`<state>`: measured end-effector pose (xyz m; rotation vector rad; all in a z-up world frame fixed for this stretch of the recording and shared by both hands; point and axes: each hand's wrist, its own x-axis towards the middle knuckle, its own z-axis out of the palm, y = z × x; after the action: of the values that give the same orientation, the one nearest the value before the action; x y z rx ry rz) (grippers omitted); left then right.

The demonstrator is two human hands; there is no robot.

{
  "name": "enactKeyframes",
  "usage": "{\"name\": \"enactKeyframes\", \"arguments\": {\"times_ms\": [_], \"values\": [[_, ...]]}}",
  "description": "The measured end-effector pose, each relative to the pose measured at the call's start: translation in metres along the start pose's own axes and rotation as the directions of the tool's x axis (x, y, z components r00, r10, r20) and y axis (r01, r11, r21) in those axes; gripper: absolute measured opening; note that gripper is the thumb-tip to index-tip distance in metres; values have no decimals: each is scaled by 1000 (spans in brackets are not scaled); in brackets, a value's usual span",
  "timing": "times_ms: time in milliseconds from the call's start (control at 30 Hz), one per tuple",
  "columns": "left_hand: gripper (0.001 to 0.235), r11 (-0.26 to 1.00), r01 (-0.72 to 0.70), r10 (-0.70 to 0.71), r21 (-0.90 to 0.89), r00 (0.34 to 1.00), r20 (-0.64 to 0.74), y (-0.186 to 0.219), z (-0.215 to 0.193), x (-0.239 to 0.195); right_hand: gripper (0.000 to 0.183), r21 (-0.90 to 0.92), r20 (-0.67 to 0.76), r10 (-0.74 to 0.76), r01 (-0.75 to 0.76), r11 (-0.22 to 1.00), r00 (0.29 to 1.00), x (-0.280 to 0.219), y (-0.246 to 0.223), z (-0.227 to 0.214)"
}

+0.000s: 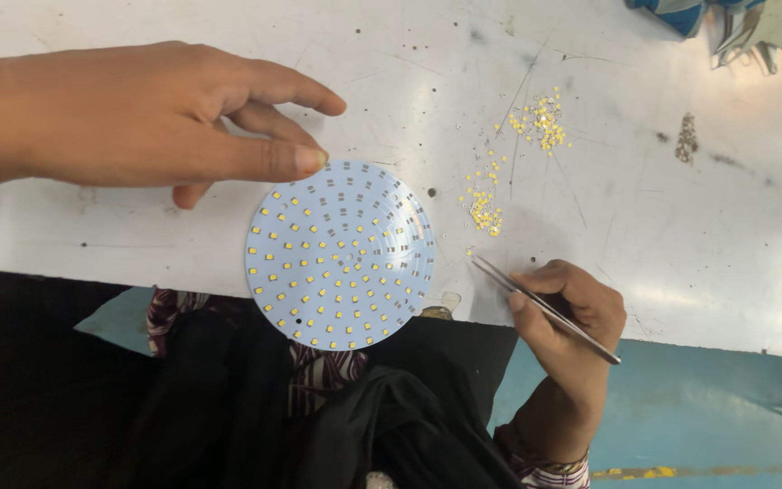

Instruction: The person uses tweezers to pick up small yellow LED components from a pile on the table and places them into empty slots on a circular LED board. The person repeats this action continuously, filling the board with LEDs.

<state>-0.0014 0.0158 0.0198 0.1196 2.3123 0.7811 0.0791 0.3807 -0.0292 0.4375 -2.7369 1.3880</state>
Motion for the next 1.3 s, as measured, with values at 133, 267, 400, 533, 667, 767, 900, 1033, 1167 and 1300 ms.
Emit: {"name": "enactKeyframes", "arguments": {"times_ms": [133, 267, 400, 533, 667, 767, 900, 1033, 1167, 1300], "values": [[75, 1000, 20, -20, 14, 1000, 2, 1, 1, 0, 13, -87, -5, -42, 41, 995, 999, -1, 5, 0], [77, 1000, 7, -7, 23, 1000, -6, 0, 0, -1, 13, -69, 9, -40, 41, 997, 999, 3, 2, 2], [74, 1000, 0, 0, 9, 1000, -1, 0, 1, 1, 14, -100, 12, -45, 46, 994, 999, 3, 0, 3], [70, 1000, 3, -3, 7, 1000, -4, -3, 2, 0, 15, -110, 18, -57, 59, 992, 998, 4, 0, 3], [75, 994, -110, 110, -4, 994, 5, -9, 1, 5, 13, -147, -47, -46, 39, 988, 998, -2, -6, 7], [74, 964, -262, 261, -39, 965, -24, -18, 3, 5, 15, -154, -64, -127, 116, 981, 990, -16, -16, 19], [73, 972, -231, 229, -35, 972, -49, -22, 6, 2, 14, -116, 34, -300, 302, 946, 953, -30, -24, 41], [73, 969, -244, 242, -26, 968, -66, -20, 7, 0, 15, -144, 60, -350, 355, 924, 935, -28, -25, 48], [74, 967, -250, 247, -39, 967, -64, -19, 6, 0, 16, -168, 65, -344, 350, 922, 937, -25, -26, 48], [76, 974, -223, 222, -41, 974, -37, -16, 3, 2, 16, -190, 104, -356, 370, 910, 929, -25, -28, 46]]}}
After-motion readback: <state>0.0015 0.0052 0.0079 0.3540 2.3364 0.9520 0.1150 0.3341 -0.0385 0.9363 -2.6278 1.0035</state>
